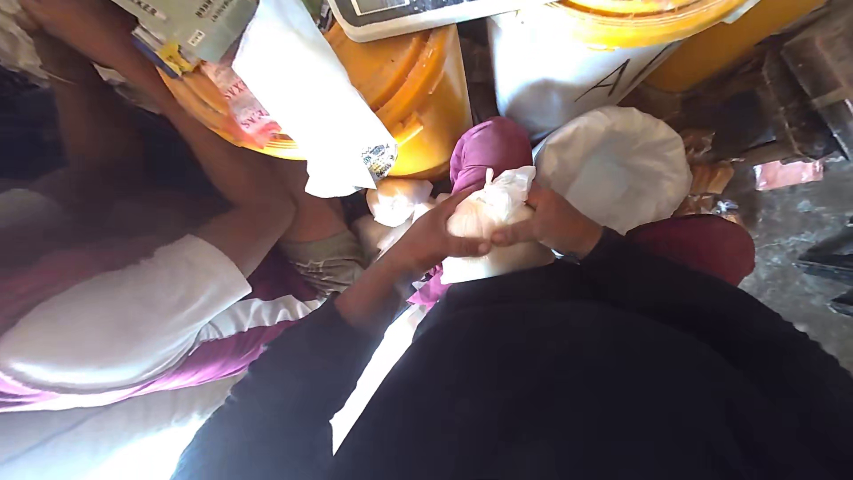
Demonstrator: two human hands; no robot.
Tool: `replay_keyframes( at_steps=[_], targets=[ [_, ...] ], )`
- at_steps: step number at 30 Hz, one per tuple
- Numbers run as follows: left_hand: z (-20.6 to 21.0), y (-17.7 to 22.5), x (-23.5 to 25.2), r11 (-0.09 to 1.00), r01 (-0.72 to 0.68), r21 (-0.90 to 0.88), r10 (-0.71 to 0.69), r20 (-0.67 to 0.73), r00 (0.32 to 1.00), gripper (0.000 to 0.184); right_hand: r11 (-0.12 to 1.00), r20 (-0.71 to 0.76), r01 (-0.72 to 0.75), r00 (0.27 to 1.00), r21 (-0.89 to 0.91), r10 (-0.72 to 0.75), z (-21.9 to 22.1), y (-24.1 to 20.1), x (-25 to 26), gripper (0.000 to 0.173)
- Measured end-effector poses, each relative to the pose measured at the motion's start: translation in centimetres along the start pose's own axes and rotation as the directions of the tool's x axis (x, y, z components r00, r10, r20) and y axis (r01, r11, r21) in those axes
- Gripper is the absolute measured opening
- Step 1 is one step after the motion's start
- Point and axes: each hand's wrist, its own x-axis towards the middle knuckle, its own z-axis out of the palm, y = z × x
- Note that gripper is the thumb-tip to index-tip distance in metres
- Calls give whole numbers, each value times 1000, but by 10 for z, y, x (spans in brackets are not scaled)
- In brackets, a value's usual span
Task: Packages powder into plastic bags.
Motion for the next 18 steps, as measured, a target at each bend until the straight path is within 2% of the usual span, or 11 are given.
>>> replay_keyframes(
  at_steps=[2,6,7,10,13,15,18],
  targets=[
    [2,-1,-1,999,-43,-2,43,-39,998,76,999,-38,-8,999,49,10,2,2,-3,49],
    [6,5,10,998,12,-67,-22,-150,988,43,957,-121,-112,981,266,149,7,8,1,38],
    [6,7,14,995,35,-96,-50,-159,986,36,939,-119,-167,970,302,211,7,5,2,38],
    [7,15,22,956,161,-246,-204,-158,966,24,881,-38,-336,929,332,369,3,4,2,53],
    [6,13,29,904,226,-363,-315,-209,926,30,836,64,-446,891,319,450,1,-6,0,71],
    [2,4,26,904,160,-397,-245,-173,954,41,824,77,-466,881,323,467,2,-11,-1,74],
    [-5,-21,10,878,34,-478,-71,-60,996,80,807,48,-468,873,361,485,0,-7,-1,60]
  ],
)
